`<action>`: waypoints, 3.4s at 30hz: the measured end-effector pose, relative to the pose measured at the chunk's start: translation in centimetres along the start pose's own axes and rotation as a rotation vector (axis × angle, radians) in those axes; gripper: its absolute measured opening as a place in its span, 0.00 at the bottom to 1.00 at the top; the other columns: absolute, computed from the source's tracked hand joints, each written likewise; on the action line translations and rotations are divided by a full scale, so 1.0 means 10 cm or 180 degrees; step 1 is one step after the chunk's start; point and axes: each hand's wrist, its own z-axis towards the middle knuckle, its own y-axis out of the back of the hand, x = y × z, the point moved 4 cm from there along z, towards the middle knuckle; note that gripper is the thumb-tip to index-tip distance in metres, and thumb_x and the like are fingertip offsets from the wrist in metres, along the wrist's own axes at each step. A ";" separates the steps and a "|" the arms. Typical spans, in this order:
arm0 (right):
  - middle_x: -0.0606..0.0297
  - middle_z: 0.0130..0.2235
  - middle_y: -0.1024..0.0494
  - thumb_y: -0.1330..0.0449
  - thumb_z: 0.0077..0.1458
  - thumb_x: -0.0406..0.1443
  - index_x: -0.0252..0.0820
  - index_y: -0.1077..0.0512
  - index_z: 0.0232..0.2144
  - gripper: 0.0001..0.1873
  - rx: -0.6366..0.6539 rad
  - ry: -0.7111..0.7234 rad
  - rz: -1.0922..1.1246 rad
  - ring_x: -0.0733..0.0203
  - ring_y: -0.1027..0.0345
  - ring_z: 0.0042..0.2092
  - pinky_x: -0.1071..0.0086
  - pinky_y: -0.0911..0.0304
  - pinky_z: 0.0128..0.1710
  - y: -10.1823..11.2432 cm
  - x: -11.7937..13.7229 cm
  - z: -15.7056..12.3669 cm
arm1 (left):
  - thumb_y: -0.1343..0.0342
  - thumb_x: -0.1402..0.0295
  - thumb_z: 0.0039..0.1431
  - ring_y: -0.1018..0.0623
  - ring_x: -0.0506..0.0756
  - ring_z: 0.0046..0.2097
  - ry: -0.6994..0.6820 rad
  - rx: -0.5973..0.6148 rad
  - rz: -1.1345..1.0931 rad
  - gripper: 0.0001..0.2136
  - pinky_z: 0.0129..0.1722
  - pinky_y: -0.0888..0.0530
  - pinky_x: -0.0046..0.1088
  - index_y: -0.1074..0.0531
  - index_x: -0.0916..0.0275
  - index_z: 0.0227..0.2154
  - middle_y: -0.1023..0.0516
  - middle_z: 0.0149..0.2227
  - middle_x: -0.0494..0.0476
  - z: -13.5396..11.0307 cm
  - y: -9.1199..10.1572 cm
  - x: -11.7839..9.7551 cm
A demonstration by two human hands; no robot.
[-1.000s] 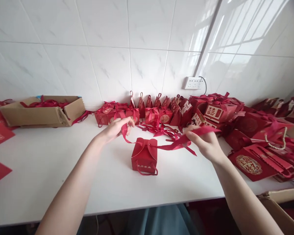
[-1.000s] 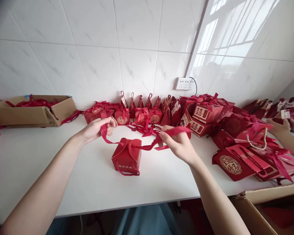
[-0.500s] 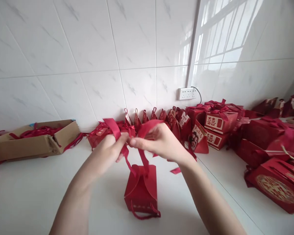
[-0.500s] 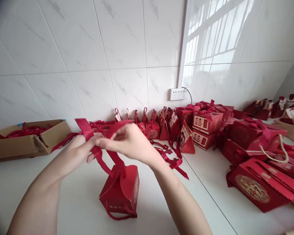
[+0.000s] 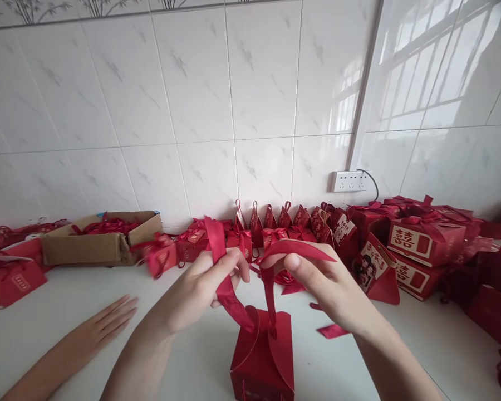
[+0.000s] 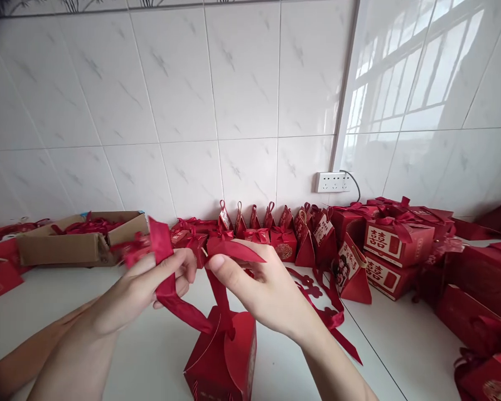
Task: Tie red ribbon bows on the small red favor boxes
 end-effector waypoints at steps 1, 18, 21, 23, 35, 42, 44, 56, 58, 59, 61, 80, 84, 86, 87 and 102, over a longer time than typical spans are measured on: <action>0.63 0.33 0.27 0.47 0.61 0.46 0.40 0.27 0.32 0.17 0.0058 0.0008 -0.0020 0.62 0.34 0.33 0.73 0.38 0.27 0.00 0.01 0.00 | 0.56 0.48 0.60 0.40 0.49 0.22 0.0060 -0.0011 -0.0014 0.21 0.24 0.39 0.25 0.31 0.61 0.28 0.38 0.20 0.48 -0.02 0.00 0.00; 0.68 0.30 0.24 0.39 0.56 0.35 0.43 0.32 0.47 0.15 -0.0329 0.0003 0.0540 0.67 0.30 0.32 0.75 0.34 0.32 -0.01 -0.06 0.02 | 0.51 0.65 0.63 0.25 0.53 0.34 -0.1259 0.0994 0.0004 0.12 0.37 0.28 0.28 0.23 0.59 0.41 0.23 0.31 0.58 -0.13 -0.03 -0.17; 0.67 0.29 0.23 0.36 0.53 0.37 0.42 0.30 0.48 0.20 -0.0408 -0.0190 0.0535 0.65 0.30 0.31 0.72 0.33 0.33 0.03 -0.07 0.03 | 0.49 0.61 0.62 0.30 0.51 0.31 -0.1647 0.0238 0.0122 0.12 0.33 0.32 0.26 0.22 0.60 0.31 0.29 0.25 0.54 -0.06 0.02 -0.21; 0.65 0.30 0.22 0.34 0.51 0.39 0.41 0.27 0.44 0.18 -0.0353 -0.0354 0.0556 0.62 0.28 0.32 0.70 0.32 0.34 0.05 -0.09 0.04 | 0.47 0.59 0.60 0.30 0.52 0.35 -0.1736 -0.0068 -0.0084 0.13 0.37 0.32 0.27 0.22 0.60 0.29 0.29 0.29 0.55 -0.01 0.02 -0.19; 0.70 0.23 0.29 0.29 0.44 0.37 0.40 0.26 0.24 0.09 -0.0321 -0.0355 0.1190 0.72 0.44 0.24 0.79 0.47 0.23 0.02 -0.05 0.06 | 0.37 0.59 0.51 0.29 0.45 0.22 -0.1129 -0.0395 -0.2313 0.16 0.28 0.31 0.21 0.36 0.63 0.23 0.29 0.18 0.47 0.09 -0.26 -0.06; 0.71 0.23 0.32 0.31 0.46 0.40 0.40 0.26 0.24 0.10 -0.0295 -0.0187 0.0937 0.70 0.43 0.26 0.77 0.44 0.25 0.01 -0.02 0.06 | 0.35 0.63 0.50 0.32 0.43 0.16 -0.1099 -0.0313 -0.2913 0.13 0.18 0.35 0.17 0.35 0.62 0.28 0.27 0.18 0.45 0.05 -0.32 -0.12; 0.69 0.25 0.29 0.31 0.47 0.40 0.41 0.26 0.25 0.10 -0.0254 -0.0121 0.0959 0.68 0.38 0.28 0.76 0.39 0.29 -0.03 -0.01 0.05 | 0.35 0.64 0.50 0.34 0.42 0.15 -0.1109 -0.0283 -0.3056 0.13 0.16 0.37 0.15 0.35 0.61 0.29 0.27 0.18 0.45 0.05 -0.34 -0.13; 0.67 0.24 0.25 0.34 0.52 0.41 0.41 0.31 0.24 0.13 -0.0026 -0.0053 0.1404 0.63 0.28 0.28 0.70 0.31 0.30 -0.17 0.02 0.01 | 0.35 0.57 0.48 0.36 0.44 0.23 -0.1176 0.0192 -0.2195 0.15 0.23 0.36 0.18 0.27 0.64 0.29 0.33 0.22 0.48 -0.06 -0.40 -0.18; 0.66 0.25 0.25 0.34 0.51 0.41 0.41 0.32 0.23 0.14 -0.0338 -0.0001 0.0962 0.63 0.29 0.28 0.71 0.32 0.30 -0.13 0.02 0.00 | 0.33 0.59 0.46 0.36 0.44 0.24 -0.1183 0.0217 -0.2123 0.14 0.23 0.37 0.17 0.28 0.62 0.31 0.32 0.23 0.48 -0.06 -0.41 -0.18; 0.66 0.26 0.25 0.34 0.50 0.41 0.41 0.32 0.24 0.13 -0.0526 0.0067 0.0705 0.63 0.30 0.30 0.71 0.32 0.31 -0.11 0.02 -0.02 | 0.34 0.61 0.47 0.36 0.43 0.24 -0.1150 0.0166 -0.2107 0.12 0.23 0.37 0.17 0.28 0.62 0.31 0.33 0.23 0.48 -0.06 -0.41 -0.18; 0.65 0.30 0.25 0.34 0.51 0.40 0.43 0.30 0.33 0.11 -0.0812 0.0290 0.0297 0.61 0.30 0.34 0.69 0.32 0.34 -0.08 0.03 -0.04 | 0.37 0.63 0.52 0.35 0.43 0.24 -0.1049 0.0080 -0.2092 0.09 0.24 0.36 0.17 0.28 0.61 0.30 0.34 0.23 0.47 -0.06 -0.41 -0.17; 0.65 0.31 0.26 0.34 0.52 0.31 0.43 0.26 0.29 0.04 -0.0833 0.1604 -0.1532 0.60 0.33 0.34 0.63 0.37 0.36 -0.13 0.33 -0.22 | 0.44 0.62 0.58 0.30 0.46 0.30 -0.0948 -0.0426 -0.2016 0.08 0.29 0.32 0.18 0.29 0.61 0.29 0.30 0.28 0.48 0.01 -0.23 -0.14; 0.63 0.32 0.26 0.39 0.57 0.41 0.42 0.25 0.28 0.10 -0.0147 0.1418 -0.1276 0.60 0.33 0.34 0.63 0.38 0.34 -0.17 0.34 -0.20 | 0.47 0.64 0.61 0.33 0.46 0.27 -0.1158 -0.0301 -0.1854 0.10 0.26 0.34 0.20 0.31 0.62 0.26 0.33 0.24 0.48 0.00 -0.23 -0.17; 0.64 0.30 0.27 0.43 0.60 0.43 0.42 0.27 0.25 0.15 -0.0133 0.1048 -0.0795 0.61 0.33 0.33 0.66 0.37 0.33 -0.13 0.29 -0.16 | 0.47 0.63 0.61 0.34 0.46 0.27 -0.1324 -0.0248 -0.1704 0.10 0.26 0.35 0.21 0.30 0.62 0.26 0.33 0.24 0.49 0.00 -0.22 -0.17; 0.65 0.31 0.27 0.43 0.60 0.43 0.43 0.28 0.26 0.14 -0.0165 0.0793 -0.0603 0.62 0.33 0.34 0.68 0.37 0.33 -0.11 0.25 -0.13 | 0.47 0.63 0.61 0.34 0.47 0.27 -0.1420 -0.0208 -0.1604 0.10 0.26 0.35 0.21 0.29 0.62 0.27 0.33 0.24 0.49 -0.01 -0.22 -0.18; 0.73 0.23 0.35 0.45 0.52 0.27 0.43 0.37 0.31 0.07 -0.0120 0.0194 -0.1360 0.69 0.44 0.23 0.76 0.47 0.21 -0.23 0.06 -0.09 | 0.50 0.69 0.61 0.28 0.51 0.31 -0.1897 -0.0142 0.0376 0.08 0.32 0.32 0.25 0.28 0.61 0.29 0.27 0.28 0.53 -0.23 -0.13 -0.32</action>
